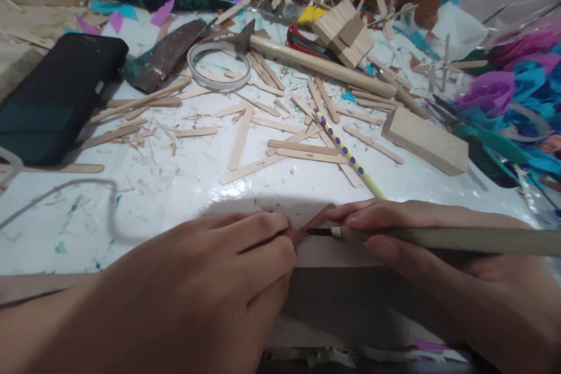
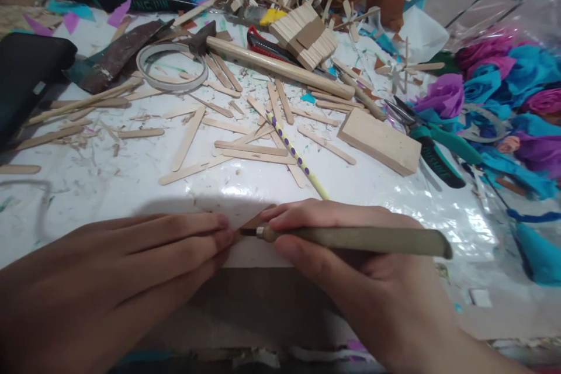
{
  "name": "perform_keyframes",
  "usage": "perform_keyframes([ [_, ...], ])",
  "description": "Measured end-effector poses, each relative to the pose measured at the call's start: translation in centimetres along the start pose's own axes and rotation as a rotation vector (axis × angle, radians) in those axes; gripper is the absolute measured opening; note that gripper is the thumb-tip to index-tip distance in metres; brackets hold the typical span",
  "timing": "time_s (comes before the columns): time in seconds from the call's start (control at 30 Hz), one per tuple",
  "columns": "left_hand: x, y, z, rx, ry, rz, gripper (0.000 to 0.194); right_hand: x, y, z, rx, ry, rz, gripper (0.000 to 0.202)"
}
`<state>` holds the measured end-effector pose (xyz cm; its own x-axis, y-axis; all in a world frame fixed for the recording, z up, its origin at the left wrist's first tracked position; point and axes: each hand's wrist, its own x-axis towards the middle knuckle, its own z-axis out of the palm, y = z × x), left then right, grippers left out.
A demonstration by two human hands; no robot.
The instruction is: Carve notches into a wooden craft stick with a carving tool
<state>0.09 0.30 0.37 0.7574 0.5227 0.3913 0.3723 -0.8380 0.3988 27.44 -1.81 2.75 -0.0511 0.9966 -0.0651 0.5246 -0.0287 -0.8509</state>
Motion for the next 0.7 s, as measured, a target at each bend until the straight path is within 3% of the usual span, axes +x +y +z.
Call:
perform_keyframes([
  [0.13,-0.02,0.01,-0.20,0.002,-0.017,0.012,0.057,-0.08,0.06,0.08,-0.018,0.060,-0.013,0.006],
  [0.33,0.25,0.01,-0.17,-0.015,0.004,0.013,0.061,0.22,-0.14,0.57,-0.059,0.024,-0.045,0.006],
  [0.53,-0.06,0.10,-0.20,-0.008,-0.017,0.007,0.051,0.30,-0.08,0.26,-0.053,0.001,-0.037,0.007],
  [0.7,0.12,-0.05,-0.23,-0.003,0.001,0.024,0.056,-0.12,0.11,0.17,-0.037,0.037,-0.014,0.005],
])
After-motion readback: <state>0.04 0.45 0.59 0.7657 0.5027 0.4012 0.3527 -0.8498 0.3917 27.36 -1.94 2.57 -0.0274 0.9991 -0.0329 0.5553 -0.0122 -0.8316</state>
